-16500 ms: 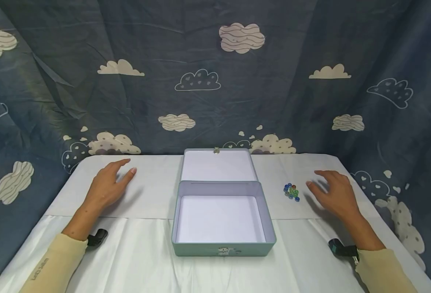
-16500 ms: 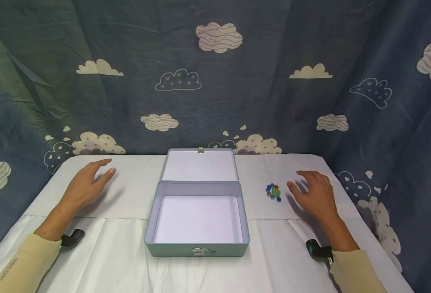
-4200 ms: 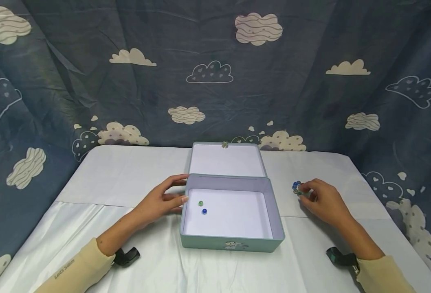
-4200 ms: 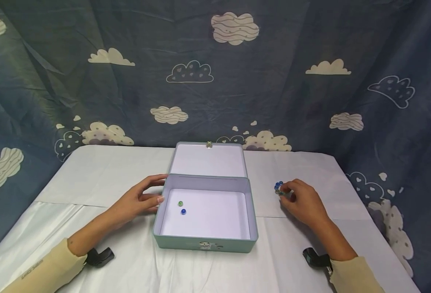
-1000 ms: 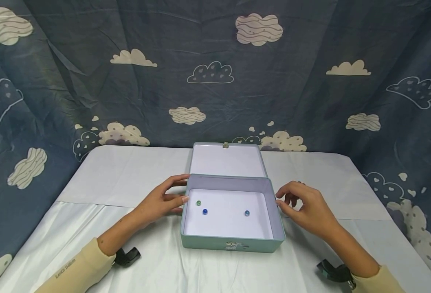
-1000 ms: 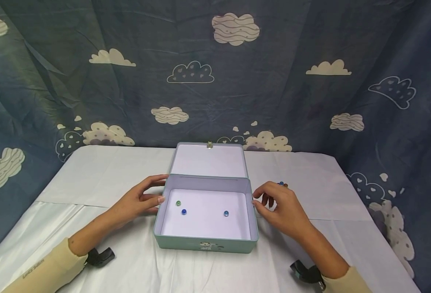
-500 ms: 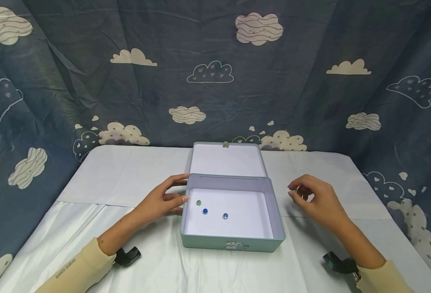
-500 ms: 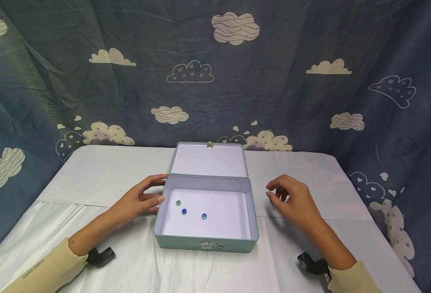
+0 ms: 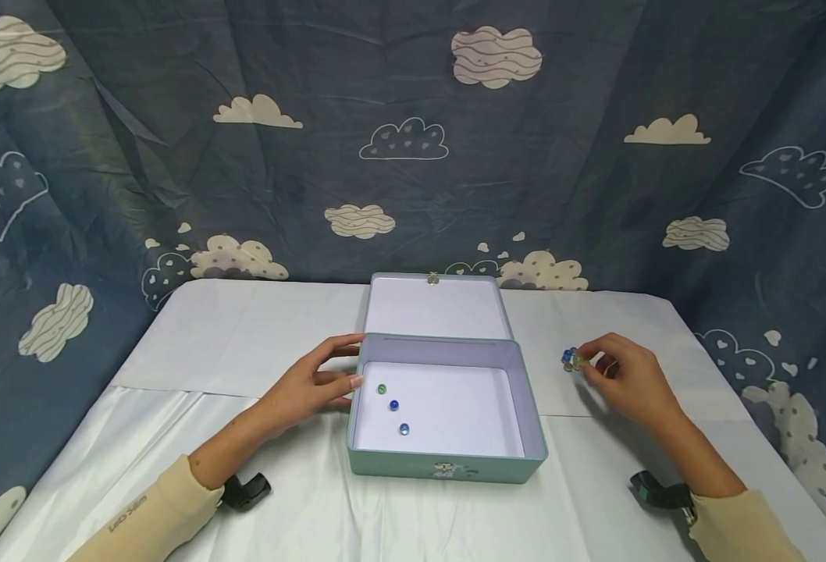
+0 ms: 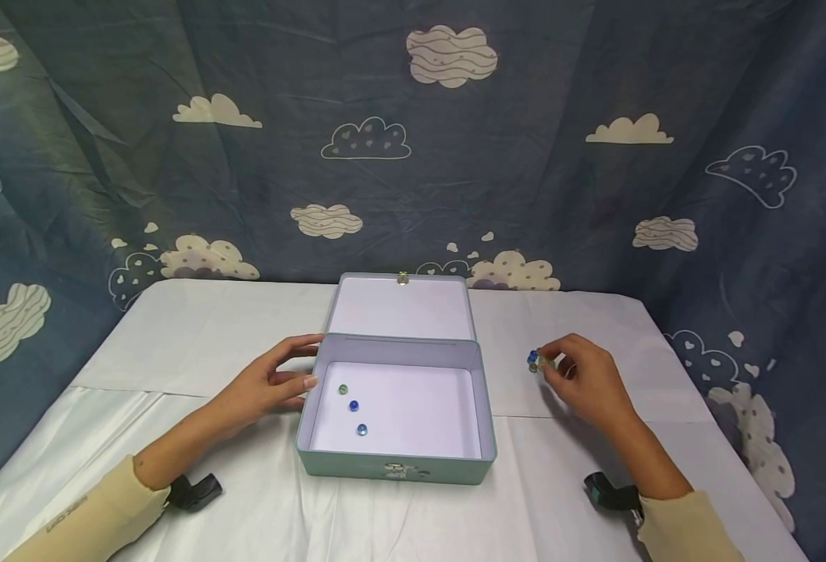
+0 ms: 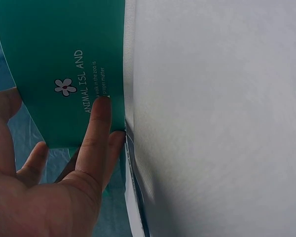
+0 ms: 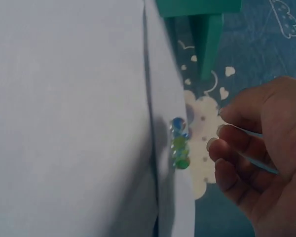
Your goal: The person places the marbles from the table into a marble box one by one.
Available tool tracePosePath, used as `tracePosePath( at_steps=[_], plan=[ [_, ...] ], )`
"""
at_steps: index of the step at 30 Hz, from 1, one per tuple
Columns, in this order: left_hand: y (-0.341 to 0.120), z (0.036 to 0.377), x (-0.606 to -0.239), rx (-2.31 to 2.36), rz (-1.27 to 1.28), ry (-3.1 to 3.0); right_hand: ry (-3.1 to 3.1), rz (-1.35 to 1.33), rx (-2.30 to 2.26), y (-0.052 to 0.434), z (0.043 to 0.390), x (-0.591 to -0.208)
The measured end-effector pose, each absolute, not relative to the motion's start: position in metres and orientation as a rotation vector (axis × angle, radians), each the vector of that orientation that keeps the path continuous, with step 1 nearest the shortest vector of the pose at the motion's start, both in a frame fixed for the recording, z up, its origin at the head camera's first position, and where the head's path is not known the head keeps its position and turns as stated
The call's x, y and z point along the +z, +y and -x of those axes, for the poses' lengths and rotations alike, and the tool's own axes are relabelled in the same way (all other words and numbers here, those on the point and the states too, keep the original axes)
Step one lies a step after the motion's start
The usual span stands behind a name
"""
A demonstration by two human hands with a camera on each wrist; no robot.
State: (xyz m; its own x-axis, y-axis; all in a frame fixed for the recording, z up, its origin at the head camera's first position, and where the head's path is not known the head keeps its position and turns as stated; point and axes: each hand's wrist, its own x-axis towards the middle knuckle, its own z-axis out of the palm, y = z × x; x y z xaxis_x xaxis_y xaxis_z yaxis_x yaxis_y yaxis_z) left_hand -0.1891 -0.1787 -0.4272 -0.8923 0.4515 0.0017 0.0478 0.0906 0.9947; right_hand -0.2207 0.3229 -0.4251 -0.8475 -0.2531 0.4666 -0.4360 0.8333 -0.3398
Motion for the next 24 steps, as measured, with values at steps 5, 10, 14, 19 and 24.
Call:
tracePosePath(
  at_steps=[5, 10, 14, 19, 24],
  plan=[
    [-0.179, 0.189, -0.427, 1.864, -0.490, 2.072, -2.657, -0.492, 0.595, 0.327, 0.223, -0.432],
    [-0.179, 0.189, -0.427, 1.863, -0.487, 2.069, -2.719, -0.447, 0.550, 0.329, 0.224, -0.437],
    [-0.179, 0.190, -0.428, 1.865, -0.486, 2.071, -2.751, -0.424, 0.540, 0.329, 0.225, -0.437],
    [-0.179, 0.190, -0.428, 1.862, -0.491, 2.079, -2.777, -0.414, 0.540, 0.329, 0.225, -0.439],
    [-0.179, 0.191, -0.428, 1.861, -0.495, 2.078, -2.814, -0.404, 0.528, 0.330, 0.226, -0.441]
  ],
)
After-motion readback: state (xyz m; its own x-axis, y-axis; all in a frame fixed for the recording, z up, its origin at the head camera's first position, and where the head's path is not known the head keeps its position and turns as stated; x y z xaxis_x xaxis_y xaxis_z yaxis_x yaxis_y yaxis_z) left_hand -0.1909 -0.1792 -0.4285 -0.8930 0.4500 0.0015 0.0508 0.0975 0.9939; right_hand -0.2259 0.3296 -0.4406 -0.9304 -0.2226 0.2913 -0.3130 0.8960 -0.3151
